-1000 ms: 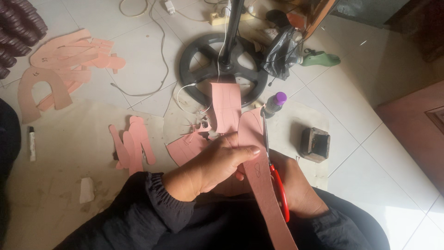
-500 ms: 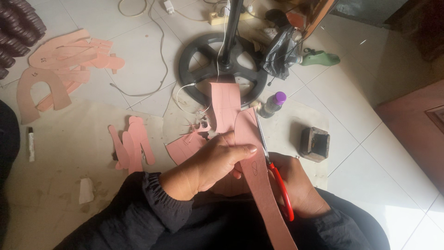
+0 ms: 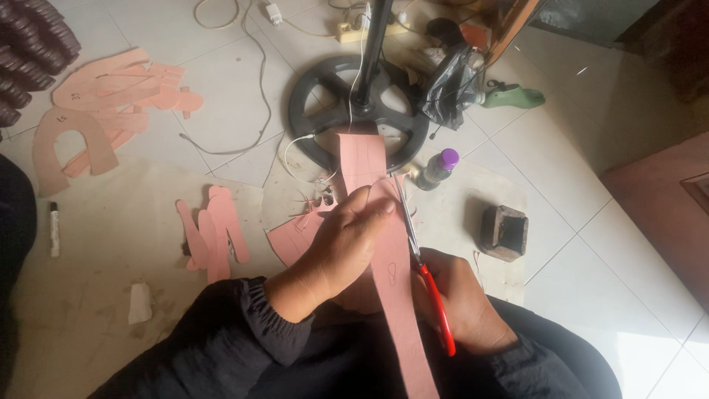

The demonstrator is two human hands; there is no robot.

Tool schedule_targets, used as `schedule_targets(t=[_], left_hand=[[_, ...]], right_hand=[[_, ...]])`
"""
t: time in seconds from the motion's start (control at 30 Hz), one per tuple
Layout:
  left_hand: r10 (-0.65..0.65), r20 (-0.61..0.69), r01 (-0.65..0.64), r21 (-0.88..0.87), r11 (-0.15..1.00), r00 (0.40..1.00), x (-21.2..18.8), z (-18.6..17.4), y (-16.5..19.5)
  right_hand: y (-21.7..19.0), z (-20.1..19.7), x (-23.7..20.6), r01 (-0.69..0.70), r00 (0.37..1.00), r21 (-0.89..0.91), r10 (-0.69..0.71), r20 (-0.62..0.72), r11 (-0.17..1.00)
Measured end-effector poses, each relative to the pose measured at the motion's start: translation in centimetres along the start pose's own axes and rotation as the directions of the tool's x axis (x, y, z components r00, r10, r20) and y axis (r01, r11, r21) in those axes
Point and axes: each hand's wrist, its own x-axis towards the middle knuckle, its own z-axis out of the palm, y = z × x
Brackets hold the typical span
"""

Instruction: The person is cutting a pink material with scissors, following pre-drawn outlines. They rotate the material to cut different sections and place the cut pieces on the floor.

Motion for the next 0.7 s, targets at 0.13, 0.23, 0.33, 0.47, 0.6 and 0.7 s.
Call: schedule_targets(t=[0.13, 0.23, 0.33, 0.47, 0.6, 0.7], left_hand=[[-0.036, 0.042, 0.032, 0.086, 0.996, 0.998, -0.7, 0.9, 0.8], [-0.079, 0.038, 0.076, 0.087, 0.993, 0.996, -0.8, 1.4, 1.2], [-0.046, 0.046, 0.044, 0.061, 0.997, 0.998, -0.7, 1.6, 1.3], [-0.011, 0.048, 0.009, 0.048, 0.999, 0.999, -0.7, 1.5, 1.3], [-0.029, 0.053, 0.027, 0.036, 0.999, 0.998, -0.7, 1.3, 1.3], [-0.081, 0.038, 0.079, 0.041, 0.996, 0.996, -0.7, 1.0, 1.2]], right_hand=[[0.2, -0.4, 0.3, 0.059, 0.998, -0.102, -0.058, 0.009, 0.993], [0.6, -0.3, 0.2, 0.112, 0.994, 0.005, -0.112, 0.011, 0.994], [1.2, -0.3, 0.0, 0.033, 0.999, 0.062, -0.034, 0.011, 0.998], [1.7, -0.3, 0.2, -0.039, 0.999, -0.076, 0.04, 0.017, 0.996], [1.5, -0.2, -0.1, 0.01, 1.0, 0.088, -0.012, 0.027, 0.996], [0.9, -0.2, 0.0, -0.084, 0.996, 0.04, 0.083, 0.03, 0.996]])
